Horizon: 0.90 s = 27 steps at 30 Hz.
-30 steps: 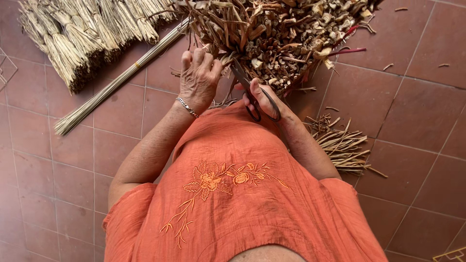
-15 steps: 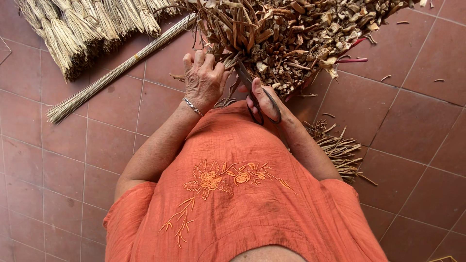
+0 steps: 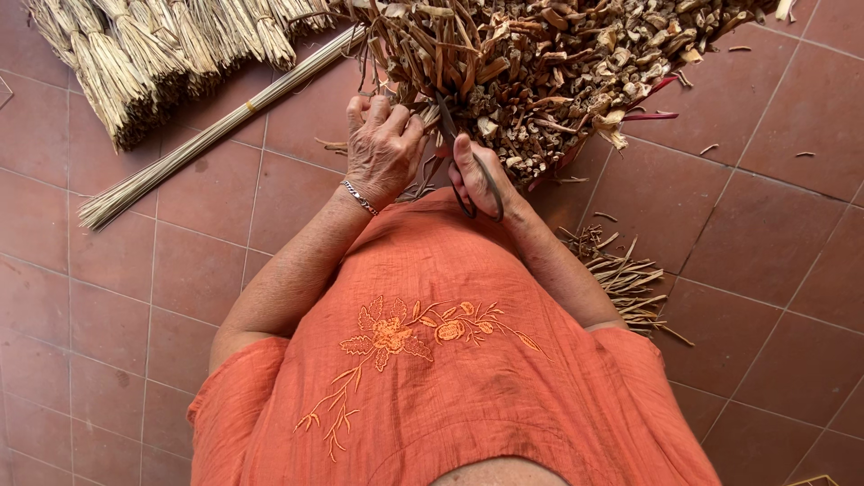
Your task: The person uses shears to trim and separate dried plant stems from a large bundle. They repeatedly cut individual stems, occasionally repositioning the bundle and moving a wire rack aside to access more material.
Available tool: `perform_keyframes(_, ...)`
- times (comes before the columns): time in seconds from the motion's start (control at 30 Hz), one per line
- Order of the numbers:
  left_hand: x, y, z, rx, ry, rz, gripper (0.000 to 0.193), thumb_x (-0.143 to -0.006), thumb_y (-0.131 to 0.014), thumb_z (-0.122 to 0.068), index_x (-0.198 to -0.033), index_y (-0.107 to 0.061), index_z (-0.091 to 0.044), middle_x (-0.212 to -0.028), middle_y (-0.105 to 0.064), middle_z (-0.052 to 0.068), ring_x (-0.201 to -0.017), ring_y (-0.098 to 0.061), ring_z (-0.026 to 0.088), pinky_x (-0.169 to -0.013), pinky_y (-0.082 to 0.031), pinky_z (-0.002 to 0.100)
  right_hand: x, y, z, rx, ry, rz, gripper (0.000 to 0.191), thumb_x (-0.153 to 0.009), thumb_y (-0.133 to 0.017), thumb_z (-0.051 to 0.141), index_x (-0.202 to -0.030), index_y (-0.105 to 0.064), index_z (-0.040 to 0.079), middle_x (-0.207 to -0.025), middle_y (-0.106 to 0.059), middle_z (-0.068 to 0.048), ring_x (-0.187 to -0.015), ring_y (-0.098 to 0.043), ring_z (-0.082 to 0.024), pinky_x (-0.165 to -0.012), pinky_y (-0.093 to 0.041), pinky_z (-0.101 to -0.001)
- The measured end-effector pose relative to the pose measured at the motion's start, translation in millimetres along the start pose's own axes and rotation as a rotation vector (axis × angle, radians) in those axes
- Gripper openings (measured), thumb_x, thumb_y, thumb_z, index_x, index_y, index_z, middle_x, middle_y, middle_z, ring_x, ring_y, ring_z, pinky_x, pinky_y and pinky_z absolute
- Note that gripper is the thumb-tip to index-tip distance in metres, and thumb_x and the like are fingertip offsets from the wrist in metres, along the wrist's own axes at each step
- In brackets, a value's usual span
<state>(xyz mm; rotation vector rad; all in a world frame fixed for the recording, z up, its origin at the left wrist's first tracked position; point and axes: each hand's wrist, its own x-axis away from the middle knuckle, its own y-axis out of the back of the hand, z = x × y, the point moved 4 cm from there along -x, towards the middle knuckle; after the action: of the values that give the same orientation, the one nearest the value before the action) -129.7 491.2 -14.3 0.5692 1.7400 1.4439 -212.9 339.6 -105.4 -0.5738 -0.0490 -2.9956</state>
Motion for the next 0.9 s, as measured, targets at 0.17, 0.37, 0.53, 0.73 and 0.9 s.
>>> perform_keyframes(0.17, 6.6, -4.2, 4.2, 0.065, 0.028, -0.031, 0.017, -0.093, -0.077, -0.026, -0.100, -0.072, -0.011, -0.093, -0.060, 0.004, -0.102, -0.055, 0.024, -0.099, -0.034, 0.050, 9.0, 0.0, 1.1, 0.054, 0.161, -0.099, 0.082, -0.104, -0.027, 0.074, -0.105, -0.067, 0.002, -0.063, -0.046, 0.005, -0.060, -0.050, -0.006, -0.055, -0.044, -0.0229)
perform_keyframes(0.37, 18.5, -16.0, 24.5, 0.324, 0.227, -0.052, 0.012, -0.101, -0.072, -0.024, -0.101, -0.069, -0.012, -0.092, -0.063, 0.002, -0.093, -0.058, 0.020, -0.094, -0.038, 0.042, 30.2, -1.5, 0.4, -0.197, 0.028, -0.079, 0.085, -0.095, -0.029, 0.075, -0.116, -0.063, 0.000, -0.063, -0.047, 0.005, -0.053, -0.047, -0.006, -0.047, -0.040, -0.0249)
perform_keyframes(0.53, 22.9, -27.3, 34.6, 0.553, 0.454, -0.016, 0.012, -0.095, -0.071, -0.018, -0.099, -0.062, -0.011, -0.087, -0.063, 0.002, -0.083, -0.059, 0.018, -0.085, -0.040, 0.038, 30.4, -4.2, 6.6, -0.384, 0.044, 0.024, 0.089, -0.098, -0.031, 0.077, -0.131, -0.058, -0.001, -0.074, -0.051, 0.004, -0.061, -0.049, -0.006, -0.056, -0.043, -0.0233)
perform_keyframes(0.73, 2.9, -25.5, 37.6, 0.580, 0.422, 0.022, 0.021, -0.086, -0.068, -0.012, -0.104, -0.058, -0.013, -0.086, -0.067, -0.003, -0.077, -0.064, 0.014, -0.080, -0.041, 0.035, 10.1, -7.1, 13.4, -0.414, -0.107, 0.029, 0.090, -0.096, -0.029, 0.077, -0.119, -0.064, -0.003, -0.067, -0.050, 0.002, -0.054, -0.047, -0.007, -0.049, -0.041, -0.0255)
perform_keyframes(0.9, -11.8, -22.9, 42.7, 0.445, 0.283, 0.083, 0.046, -0.091, -0.068, -0.012, -0.136, -0.057, -0.010, -0.075, -0.069, -0.002, -0.059, -0.059, 0.015, -0.070, -0.042, 0.042, 8.0, -1.8, 19.1, -0.249, -0.193, 0.042, 0.097, -0.090, -0.020, 0.083, -0.113, -0.070, 0.002, -0.063, -0.053, 0.004, -0.051, -0.048, -0.006, -0.047, -0.039, -0.0233)
